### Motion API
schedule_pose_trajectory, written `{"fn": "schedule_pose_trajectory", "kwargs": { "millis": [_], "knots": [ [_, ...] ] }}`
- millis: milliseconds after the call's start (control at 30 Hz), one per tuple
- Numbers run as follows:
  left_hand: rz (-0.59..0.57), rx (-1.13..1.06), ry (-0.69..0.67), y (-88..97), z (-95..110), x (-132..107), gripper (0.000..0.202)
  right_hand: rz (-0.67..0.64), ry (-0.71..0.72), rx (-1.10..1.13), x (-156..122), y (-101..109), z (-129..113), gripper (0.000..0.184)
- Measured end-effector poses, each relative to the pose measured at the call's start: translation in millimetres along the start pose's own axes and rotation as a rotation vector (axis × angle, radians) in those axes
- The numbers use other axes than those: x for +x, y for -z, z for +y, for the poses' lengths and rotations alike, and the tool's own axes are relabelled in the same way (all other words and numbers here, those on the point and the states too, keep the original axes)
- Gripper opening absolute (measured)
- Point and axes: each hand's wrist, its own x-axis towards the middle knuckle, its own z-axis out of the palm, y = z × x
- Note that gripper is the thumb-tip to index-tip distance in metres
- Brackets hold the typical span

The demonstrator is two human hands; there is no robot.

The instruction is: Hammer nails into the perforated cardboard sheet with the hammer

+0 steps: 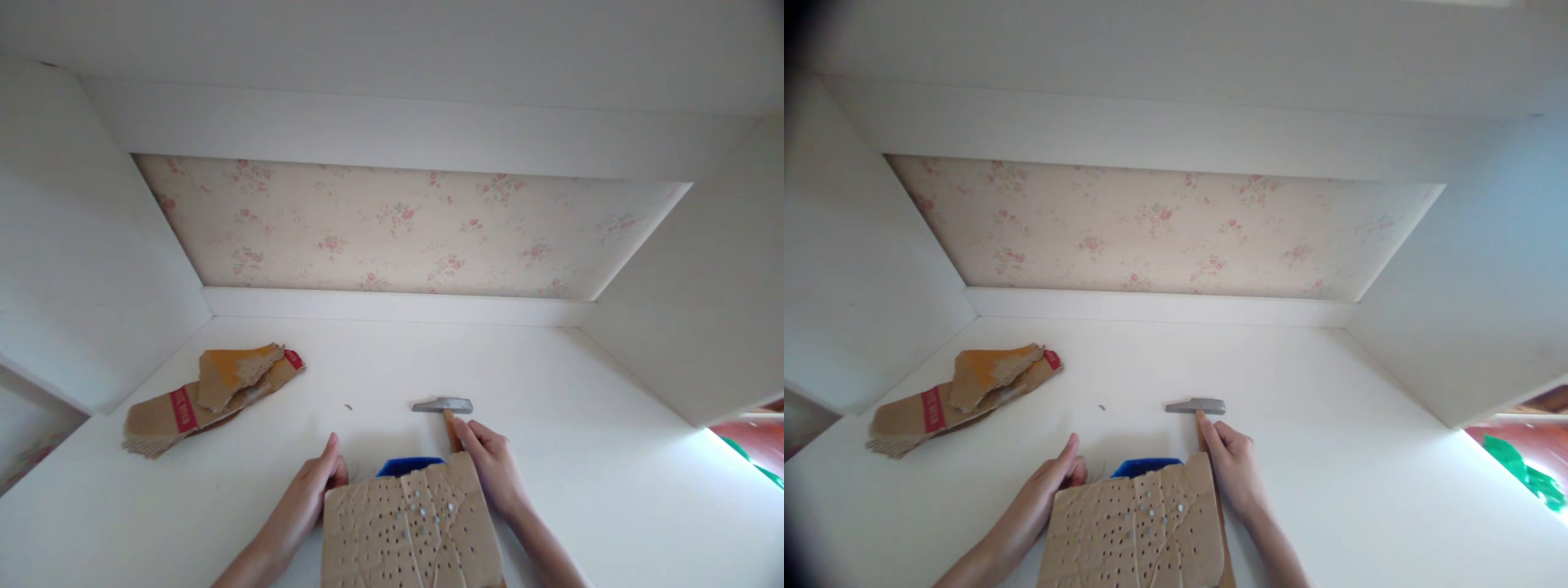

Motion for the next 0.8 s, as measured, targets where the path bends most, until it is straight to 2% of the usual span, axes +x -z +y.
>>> {"fn": "schedule_pose_trajectory", "kwargs": {
  "millis": [800],
  "knots": [
    [0.007, 0.005, -0.013, 0.3, 7.7, -4.1, 0.066, -0.019, 0.038, -0.030, 0.5, -2.6, 1.2, 0.052]
  ]
}}
